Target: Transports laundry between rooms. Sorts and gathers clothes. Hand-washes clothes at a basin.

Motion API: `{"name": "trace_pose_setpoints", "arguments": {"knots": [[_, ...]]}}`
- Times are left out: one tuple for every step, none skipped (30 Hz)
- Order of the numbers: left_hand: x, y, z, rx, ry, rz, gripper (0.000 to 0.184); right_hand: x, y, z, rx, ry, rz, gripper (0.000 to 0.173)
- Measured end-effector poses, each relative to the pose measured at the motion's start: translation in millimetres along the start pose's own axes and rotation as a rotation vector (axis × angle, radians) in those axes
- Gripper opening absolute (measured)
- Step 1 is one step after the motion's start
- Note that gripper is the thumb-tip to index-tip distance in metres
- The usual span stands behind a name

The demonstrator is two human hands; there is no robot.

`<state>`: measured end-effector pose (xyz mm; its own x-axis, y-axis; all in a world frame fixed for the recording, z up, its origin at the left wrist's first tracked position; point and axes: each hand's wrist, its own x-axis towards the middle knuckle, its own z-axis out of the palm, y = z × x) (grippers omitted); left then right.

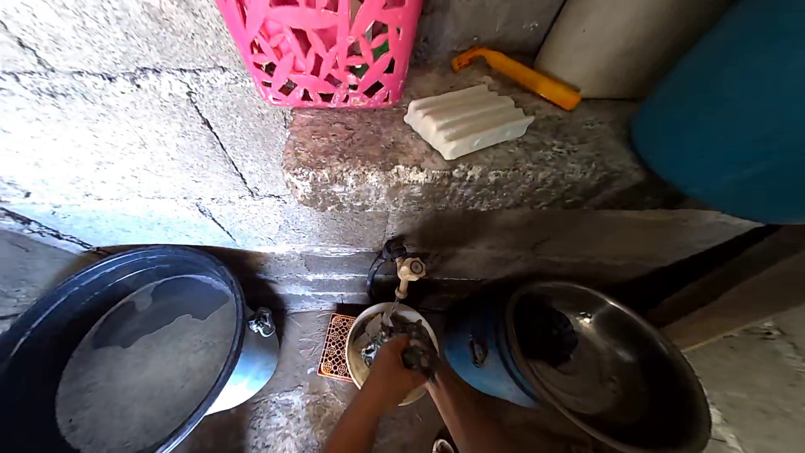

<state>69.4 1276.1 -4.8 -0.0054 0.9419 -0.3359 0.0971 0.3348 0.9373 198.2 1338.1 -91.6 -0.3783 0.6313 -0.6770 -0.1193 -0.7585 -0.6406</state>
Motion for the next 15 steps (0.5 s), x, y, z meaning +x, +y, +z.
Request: {"name": "trace_pose_setpoints", "arguments": {"knots": [[-3.8, 0.4, -0.7, -0.038, -0.064, 0.047, 0.052, -28.0, -24.2, 21.7, 0.009, 0.052, -0.023, 0.049], [-6.7, -4.4, -2.6, -0.12, -0.095, 0.093, 0.051, -47.1, -37.6, 34.0, 0.041, 0.088, -0.048, 0.044], [-9.9, -12.7, -6.9, -0.257, -0.083, 0.135, 0.05, -51.8, -42.0, 43.2, 0.101, 0.154, -0.052, 0.04], [-11.6, -25.8, -13.1, -0.452, -0.018, 0.172, 0.049, -47.1, -35.6, 40.0, 0.207, 0.144, -0.059, 0.039], [-10.3, -42.1, -21.3, -0.689, 0.078, 0.211, 0.045, -31.3, -18.1, 26.4, 0.335, 0.094, -0.072, 0.039], [-6.0, -59.9, -33.1, -0.916, 0.156, 0.255, 0.042, 0.0, 4.7, 10.3, 0.395, 0.04, -0.075, 0.037], [0.1, -76.1, -47.1, -1.088, 0.222, 0.283, 0.042, 23.3, 14.6, 3.3, 0.465, 0.039, -0.03, 0.035], [6.8, -91.3, -60.3, -1.212, 0.281, 0.298, 0.047, 32.0, 14.5, 3.4, 0.5, 0.055, 0.005, 0.035], [13.7, -103.7, -68.5, -1.287, 0.352, 0.291, 0.055, 30.3, 8.8, 9.3, 0.505, 0.085, 0.028, 0.035], [21.0, -111.8, -71.0, -1.293, 0.431, 0.25, 0.065, 22.7, 0.2, 18.2, 0.486, 0.097, 0.04, 0.036], [29.4, -119.1, -67.8, -1.272, 0.497, 0.201, 0.071, 11.8, -7.9, 28.5, 0.459, 0.091, 0.042, 0.036], [37.4, -124.5, -58.9, -1.212, 0.544, 0.152, 0.069, 0.3, -14.5, 39.3, 0.432, 0.069, 0.037, 0.035], [43.3, -124.2, -46.6, -1.128, 0.582, 0.075, 0.063, -9.8, -19.4, 49.7, 0.404, 0.031, 0.031, 0.033], [43.1, -112.6, -33.9, -1.036, 0.608, -0.052, 0.057, -18.6, -21.8, 58.6, 0.382, -0.014, 0.031, 0.033], [37.4, -82.4, -24.6, -0.99, 0.6, -0.261, 0.052, -24.6, -21.1, 64.9, 0.369, -0.067, 0.037, 0.033]]}}
